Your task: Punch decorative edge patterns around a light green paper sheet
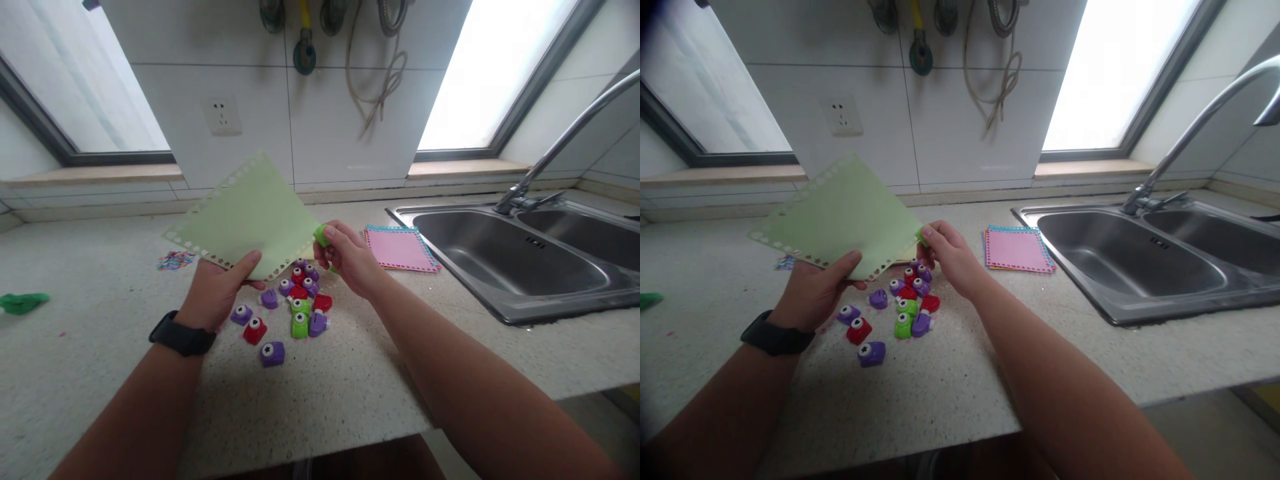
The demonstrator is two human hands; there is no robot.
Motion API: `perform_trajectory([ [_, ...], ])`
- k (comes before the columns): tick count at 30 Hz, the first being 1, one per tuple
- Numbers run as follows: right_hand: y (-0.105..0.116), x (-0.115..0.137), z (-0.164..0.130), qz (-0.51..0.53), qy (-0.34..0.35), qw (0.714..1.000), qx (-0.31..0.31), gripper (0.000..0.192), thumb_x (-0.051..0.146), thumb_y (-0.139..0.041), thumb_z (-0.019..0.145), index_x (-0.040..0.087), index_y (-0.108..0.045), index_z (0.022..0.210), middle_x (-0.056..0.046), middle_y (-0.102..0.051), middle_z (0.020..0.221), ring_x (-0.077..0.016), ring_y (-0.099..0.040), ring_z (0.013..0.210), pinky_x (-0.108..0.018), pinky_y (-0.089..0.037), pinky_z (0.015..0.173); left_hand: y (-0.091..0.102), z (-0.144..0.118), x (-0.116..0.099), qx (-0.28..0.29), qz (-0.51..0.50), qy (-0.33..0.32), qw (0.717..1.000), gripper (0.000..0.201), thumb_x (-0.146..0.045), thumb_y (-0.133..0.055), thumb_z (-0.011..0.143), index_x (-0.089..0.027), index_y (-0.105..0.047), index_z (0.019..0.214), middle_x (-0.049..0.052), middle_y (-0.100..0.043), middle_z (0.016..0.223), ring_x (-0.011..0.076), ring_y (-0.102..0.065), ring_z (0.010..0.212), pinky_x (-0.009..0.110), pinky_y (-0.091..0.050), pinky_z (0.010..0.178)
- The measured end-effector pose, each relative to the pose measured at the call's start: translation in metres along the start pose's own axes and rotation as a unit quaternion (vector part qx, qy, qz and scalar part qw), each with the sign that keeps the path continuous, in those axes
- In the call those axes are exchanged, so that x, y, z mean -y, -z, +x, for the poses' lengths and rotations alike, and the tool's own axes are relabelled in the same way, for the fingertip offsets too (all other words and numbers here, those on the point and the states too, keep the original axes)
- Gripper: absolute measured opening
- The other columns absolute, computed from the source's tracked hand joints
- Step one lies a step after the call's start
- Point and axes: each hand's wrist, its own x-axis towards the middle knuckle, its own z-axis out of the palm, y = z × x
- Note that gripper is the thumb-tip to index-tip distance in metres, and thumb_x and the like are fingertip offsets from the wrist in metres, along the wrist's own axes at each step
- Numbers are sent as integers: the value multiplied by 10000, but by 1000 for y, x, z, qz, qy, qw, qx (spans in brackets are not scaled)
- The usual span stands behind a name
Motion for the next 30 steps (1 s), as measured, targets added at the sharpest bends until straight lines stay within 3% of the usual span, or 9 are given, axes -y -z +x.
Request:
perform_trajectory([
  [6,6,3,1,-40,24,998,-52,251,432,-461,952,214,-496,832,-7,-598,703,-127,-502,575,-277,-372,530,5,3,5,-17,-4,-1,1000,384,-342,-774,749,-175,-665,1076,47,-700,964,147,-649,613,257,-592,459],
  [10,3,1,-2,-171,77,978,-90,233,414,-500,946,203,-543,858,4,-551,738,-132,-479,628,-291,-375,585,8,7,8,-25,-2,-20,999,348,-369,-773,742,-153,-675,996,28,-686,851,122,-596,530,242,-546,422],
  [15,-6,-1,-11,-295,110,946,-70,247,417,-498,955,193,-579,887,-8,-527,784,-168,-486,738,-324,-384,685,13,12,13,-46,0,-12,999,384,-408,-784,718,-122,-696,959,36,-692,833,97,-554,509,207,-479,389],
  [18,-10,2,-14,-329,114,937,-13,206,382,-506,957,193,-587,950,-35,-573,864,-188,-516,804,-340,-398,732,16,14,16,-51,-20,-7,998,388,-417,-787,714,-113,-705,940,35,-694,802,69,-495,454,191,-400,349],
  [22,-18,10,-18,-395,107,904,125,150,345,-573,927,201,-595,965,-49,-594,897,-195,-529,820,-342,-414,751,19,16,19,-51,-22,4,998,382,-423,-786,723,-127,-736,958,40,-730,786,73,-505,440,192,-370,359],
  [24,-23,13,-21,-430,107,879,177,161,335,-619,901,204,-601,992,-59,-604,928,-205,-534,859,-351,-420,788,19,16,20,-49,-36,-3,998,365,-403,-784,737,-146,-750,995,62,-764,876,118,-631,579,212,-488,492],
  [26,-28,12,-23,-458,111,854,219,210,338,-657,877,203,-604,1028,-70,-615,960,-218,-536,908,-364,-419,829,20,17,20,-41,-58,-16,997,352,-370,-779,755,-160,-752,1036,83,-766,1025,175,-706,826,269,-558,744],
  [28,-32,10,-23,-481,122,829,258,239,346,-680,858,196,-610,1031,-71,-627,962,-229,-536,934,-379,-409,861,19,18,21,-31,-75,-18,997,350,-353,-776,764,-164,-749,1058,93,-743,1122,213,-697,988,332,-526,914],
  [30,-34,7,-23,-500,133,807,285,255,354,-689,847,193,-620,1032,-66,-637,943,-239,-537,944,-395,-397,884,19,18,23,-27,-80,-11,996,371,-354,-775,764,-166,-742,1082,98,-732,1150,234,-692,1024,375,-510,955],
])
